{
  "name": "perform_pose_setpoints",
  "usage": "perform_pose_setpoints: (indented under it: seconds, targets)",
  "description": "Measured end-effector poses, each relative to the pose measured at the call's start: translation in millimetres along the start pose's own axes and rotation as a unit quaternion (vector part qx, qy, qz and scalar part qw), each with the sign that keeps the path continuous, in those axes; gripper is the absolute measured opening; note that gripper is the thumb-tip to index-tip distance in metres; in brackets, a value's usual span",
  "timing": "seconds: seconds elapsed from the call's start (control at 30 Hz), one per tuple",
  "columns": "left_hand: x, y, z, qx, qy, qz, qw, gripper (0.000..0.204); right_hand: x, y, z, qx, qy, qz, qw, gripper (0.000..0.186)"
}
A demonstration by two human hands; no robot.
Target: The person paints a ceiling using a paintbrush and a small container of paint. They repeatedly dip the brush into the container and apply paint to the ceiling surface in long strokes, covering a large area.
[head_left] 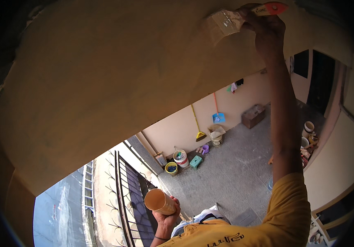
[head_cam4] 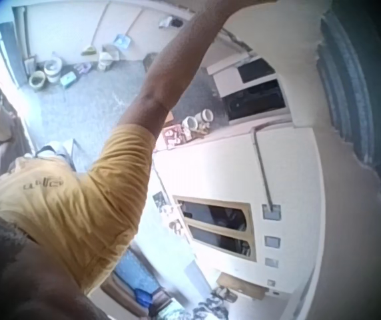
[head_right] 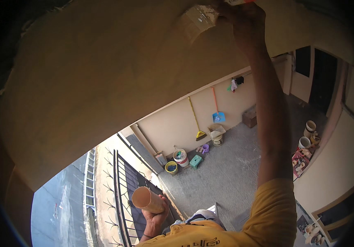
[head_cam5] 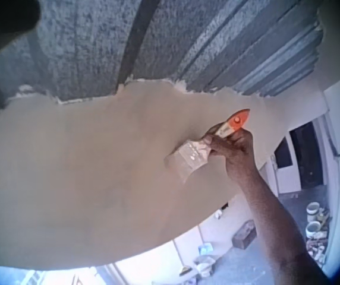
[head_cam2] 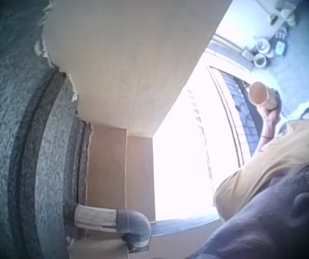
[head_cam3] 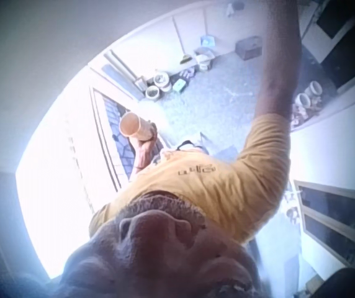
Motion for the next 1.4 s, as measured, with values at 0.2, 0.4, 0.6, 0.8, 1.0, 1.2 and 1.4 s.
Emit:
perform_pose_setpoints:
  seconds: [0.2, 0.4, 0.6, 0.8, 1.0, 1.2, 1.4]
  targets:
    - [6, -3, 1, -0.022, -0.017, 0.003, 1.000, 0.064, 16, 9, 28, -0.084, -0.273, -0.034, 0.958, 0.013]
    - [12, 2, -3, -0.004, -0.025, 0.000, 1.000, 0.064, -68, 66, 20, -0.354, -0.325, 0.135, 0.866, 0.026]
    - [9, -1, -2, -0.007, -0.024, 0.005, 1.000, 0.064, -187, 102, 72, -0.189, -0.282, 0.242, 0.909, 0.026]
    - [5, -9, -11, 0.002, -0.019, 0.008, 1.000, 0.066, -156, 108, 55, 0.050, -0.048, 0.089, 0.994, 0.011]
    - [-1, -1, 0, -0.024, -0.014, 0.011, 1.000, 0.066, -67, -5, -11, 0.160, 0.030, -0.134, 0.978, 0.018]
    - [-7, 2, 4, -0.004, 0.034, 0.004, 0.999, 0.060, -15, -87, -3, -0.423, -0.267, -0.207, 0.841, 0.017]
    - [3, 2, -14, 0.006, 0.027, 0.004, 1.000, 0.058, -66, 123, 27, -0.372, -0.370, -0.022, 0.851, 0.032]
Point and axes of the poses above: each hand's wrist, its own x-axis towards the middle knuckle, its own y-axis out of the palm, z = x × y, the point moved 2 cm from there along x, towards the middle knuckle, and after that the axes turned 5 degrees about x, right-handed, at the moved point
